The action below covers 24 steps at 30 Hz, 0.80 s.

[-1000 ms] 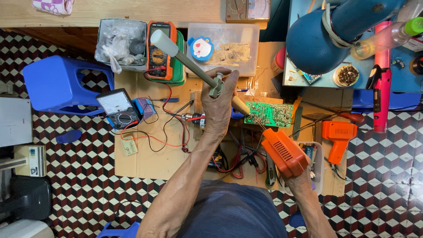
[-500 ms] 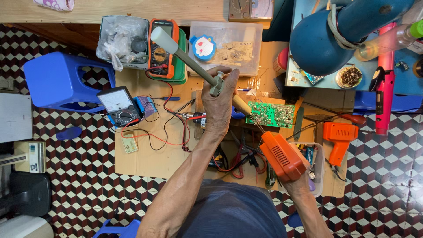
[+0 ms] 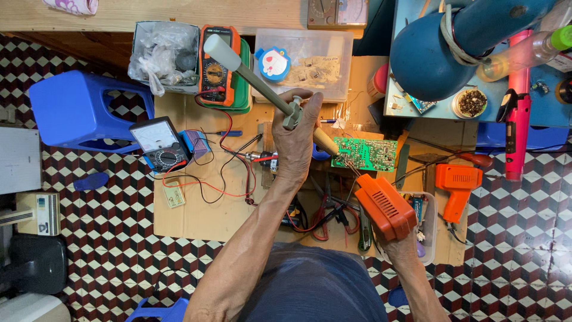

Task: The person uses a soldering iron and a heat gun to work on a green circuit board, repeatedly heating and inspecting solder joints. The person flips the board to check both sides and continues applying heat to specific areas.

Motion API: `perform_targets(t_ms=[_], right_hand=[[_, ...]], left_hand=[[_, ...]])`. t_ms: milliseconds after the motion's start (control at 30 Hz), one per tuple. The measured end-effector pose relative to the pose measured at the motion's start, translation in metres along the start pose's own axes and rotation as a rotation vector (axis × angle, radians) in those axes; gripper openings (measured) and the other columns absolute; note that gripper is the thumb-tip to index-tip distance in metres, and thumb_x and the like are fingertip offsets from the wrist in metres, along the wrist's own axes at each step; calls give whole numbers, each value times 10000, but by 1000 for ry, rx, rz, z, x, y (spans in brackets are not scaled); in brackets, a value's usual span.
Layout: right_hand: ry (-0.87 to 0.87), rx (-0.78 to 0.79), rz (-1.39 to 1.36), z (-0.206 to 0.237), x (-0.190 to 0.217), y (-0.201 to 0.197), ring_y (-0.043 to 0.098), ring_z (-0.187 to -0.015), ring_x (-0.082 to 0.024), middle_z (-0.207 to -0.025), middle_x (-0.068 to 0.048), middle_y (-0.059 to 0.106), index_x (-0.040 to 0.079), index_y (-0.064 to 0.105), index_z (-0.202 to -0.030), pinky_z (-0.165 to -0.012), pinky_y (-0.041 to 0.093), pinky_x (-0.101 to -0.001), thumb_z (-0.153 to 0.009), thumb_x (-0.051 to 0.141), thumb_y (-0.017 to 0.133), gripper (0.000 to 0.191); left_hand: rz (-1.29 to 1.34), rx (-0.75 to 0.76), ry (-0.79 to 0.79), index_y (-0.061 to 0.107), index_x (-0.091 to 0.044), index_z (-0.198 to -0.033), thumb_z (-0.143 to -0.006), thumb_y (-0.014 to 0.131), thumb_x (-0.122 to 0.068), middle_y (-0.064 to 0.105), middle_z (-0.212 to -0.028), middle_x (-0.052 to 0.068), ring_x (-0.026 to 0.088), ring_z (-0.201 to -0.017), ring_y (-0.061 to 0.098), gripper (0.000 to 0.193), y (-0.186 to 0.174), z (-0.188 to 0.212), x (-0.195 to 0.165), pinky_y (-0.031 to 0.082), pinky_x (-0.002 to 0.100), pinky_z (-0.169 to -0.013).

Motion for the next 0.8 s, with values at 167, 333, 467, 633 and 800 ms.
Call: perform_targets(t_ms=[167,333,467,633,800], right_hand=[[11,69,114,5,-5,11,642,-901,-327,-960,-95,655,87,685,-1090,-777,539,-503,-821,114,775,285],[2,37,57,1,3,7,649,-949,-348,-1013,-111,665,83,684,-1100,-794,545,-491,-798,114,769,315],[-19,-5,50,-7,14,-4,645,-962,-348,-1032,-113,662,77,688,-1107,-801,544,-493,-802,90,769,315],[-50,-26,72,-11,19,-9,645,-965,-348,-1035,-119,661,80,688,-1121,-802,542,-496,-796,80,779,338],[31,9,39,-5,10,1,648,-948,-329,-1017,-106,661,95,676,-1153,-780,543,-475,-823,87,791,350]], left_hand=[[0,-9,-5,613,-78,-1120,-945,770,-282,588,-785,-28,56,-714,553,311,-1,0,2,466,228,-643],[-2,-4,3,618,-75,-1123,-951,770,-278,587,-779,-25,61,-713,555,306,-2,-1,2,466,233,-645],[17,0,12,617,-75,-1130,-949,774,-274,591,-794,-23,64,-720,560,312,-3,0,1,473,237,-650],[11,-2,14,617,-70,-1133,-951,773,-267,595,-804,-20,65,-727,563,310,-4,0,2,478,238,-659],[15,10,20,617,-72,-1136,-953,770,-266,585,-785,-22,67,-719,564,307,-2,-1,1,478,240,-650]])
Point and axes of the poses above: each hand's wrist, its own z-axis away from the middle knuckle, its own y-axis out of the palm, x = y × z, the point moved 7 cm from there along -z, towards the middle knuckle
